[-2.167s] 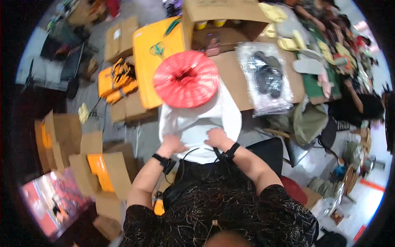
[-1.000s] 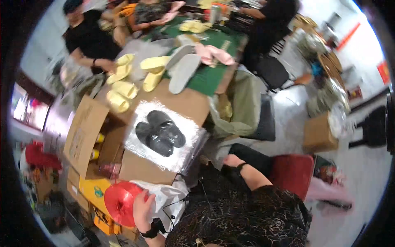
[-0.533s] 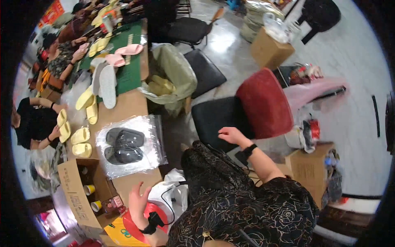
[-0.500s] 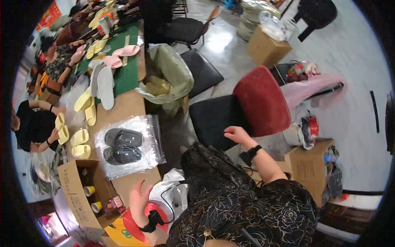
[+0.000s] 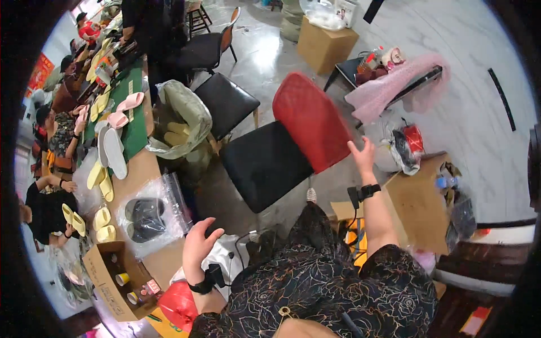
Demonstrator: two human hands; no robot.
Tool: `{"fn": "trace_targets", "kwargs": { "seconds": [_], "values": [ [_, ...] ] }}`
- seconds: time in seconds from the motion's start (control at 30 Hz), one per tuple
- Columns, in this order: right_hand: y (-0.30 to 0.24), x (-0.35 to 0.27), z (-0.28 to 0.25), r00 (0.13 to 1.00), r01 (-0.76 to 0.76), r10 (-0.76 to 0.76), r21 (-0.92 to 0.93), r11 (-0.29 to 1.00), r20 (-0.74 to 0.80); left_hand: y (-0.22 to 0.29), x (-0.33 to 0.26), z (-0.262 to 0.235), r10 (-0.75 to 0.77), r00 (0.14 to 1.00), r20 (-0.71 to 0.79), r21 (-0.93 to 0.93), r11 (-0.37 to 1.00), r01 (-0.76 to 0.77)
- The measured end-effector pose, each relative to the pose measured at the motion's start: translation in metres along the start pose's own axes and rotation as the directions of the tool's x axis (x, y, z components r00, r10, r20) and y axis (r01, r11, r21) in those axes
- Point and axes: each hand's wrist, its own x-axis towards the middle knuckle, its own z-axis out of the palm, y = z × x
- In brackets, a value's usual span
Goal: Packing sandals into plastic bags and organizing them into larger containers in a factory setting.
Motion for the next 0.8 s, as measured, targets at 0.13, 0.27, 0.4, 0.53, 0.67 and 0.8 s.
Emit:
{"fn": "trace_targets", "kwargs": {
  "seconds": [0.13,0.27,0.4,0.53,0.67,0.8],
  "values": [
    [0.02,0.049,0.028,0.812,-0.295,0.071,0.303,0.906,0.579,0.053,0.038,0.044,0.084,0.994,0.074,0.062,0.994,-0.089],
    [0.004,0.103,0.047,0.3,-0.746,-0.195,0.357,0.562,0.934,0.131,0.071,0.069,0.0,0.996,0.093,0.116,0.993,-0.011],
    [0.003,0.116,0.081,0.266,-0.682,-0.364,0.442,0.583,0.892,0.169,0.088,0.078,-0.054,0.993,0.102,0.097,0.994,0.044],
    [0.015,0.118,0.089,0.13,-0.808,-0.395,0.328,0.489,0.909,0.18,0.093,0.077,-0.15,0.988,0.042,0.155,0.978,0.142],
    [-0.01,0.107,0.08,0.124,-0.756,-0.374,0.332,0.565,0.919,0.17,0.121,0.107,-0.078,0.995,0.055,0.169,0.983,0.068],
    [-0.014,0.1,0.098,0.091,-0.817,-0.44,0.319,0.48,0.894,0.206,0.17,0.131,0.081,0.991,0.11,0.09,0.992,-0.091]
  ]
}}
